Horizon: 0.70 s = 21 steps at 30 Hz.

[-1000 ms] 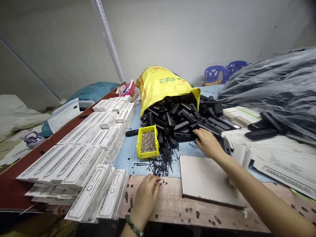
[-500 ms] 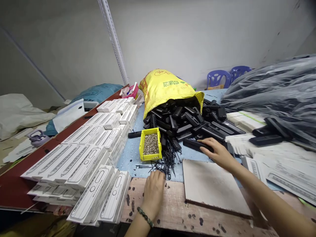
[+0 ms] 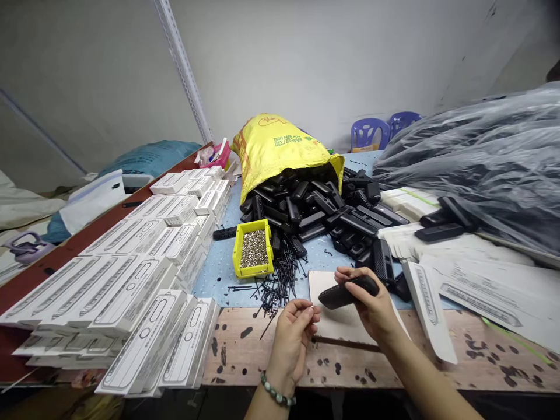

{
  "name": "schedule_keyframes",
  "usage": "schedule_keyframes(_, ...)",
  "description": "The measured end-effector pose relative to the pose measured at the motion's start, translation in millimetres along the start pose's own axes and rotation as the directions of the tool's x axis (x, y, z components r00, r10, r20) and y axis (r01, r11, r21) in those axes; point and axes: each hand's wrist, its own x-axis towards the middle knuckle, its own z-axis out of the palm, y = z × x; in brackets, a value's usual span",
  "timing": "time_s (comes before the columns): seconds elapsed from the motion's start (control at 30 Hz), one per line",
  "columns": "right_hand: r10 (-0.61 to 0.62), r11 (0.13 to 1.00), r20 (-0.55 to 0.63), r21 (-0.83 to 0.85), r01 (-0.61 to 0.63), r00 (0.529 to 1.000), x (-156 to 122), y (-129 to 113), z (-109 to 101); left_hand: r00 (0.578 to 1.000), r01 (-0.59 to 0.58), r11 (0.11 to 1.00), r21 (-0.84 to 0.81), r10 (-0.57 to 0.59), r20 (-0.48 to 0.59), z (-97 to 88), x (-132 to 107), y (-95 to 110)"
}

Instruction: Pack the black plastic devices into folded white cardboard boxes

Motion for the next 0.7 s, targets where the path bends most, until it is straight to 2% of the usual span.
schedule_keyframes(0.07,0.058,0.960,-0.102,0.279,-0.027,0.993,-7.2,-0.8,10.7,1.000,0.030,0.995,-0.100,-0.031,-0.006,1.2,-2.0,0.7)
schedule_keyframes(0.17,0.101,0.904,-0.199,0.428,-0.006,0.975,-15.1,-8.3,24.5,0.999,0.045,0.970,-0.240,-0.051,-0.018,0.7,-2.2,0.9)
schedule_keyframes(0.37,0.142,0.874,-0.229,0.486,-0.014,0.963,-21.3,-13.6,39.0,0.997,-0.015,0.961,-0.275,-0.008,-0.081,0.9,0.0,-4.4)
schedule_keyframes(0.57,0.157,0.873,-0.234,0.487,-0.024,0.960,-23.9,-15.3,42.8,0.990,-0.100,0.977,-0.188,0.079,-0.115,1.5,-0.6,-5.6)
schedule_keyframes(0.7,0.116,0.908,-0.171,0.417,-0.035,0.978,-21.2,-14.7,40.7,0.996,-0.057,0.989,-0.139,0.047,-0.078,2.2,-0.2,-8.6)
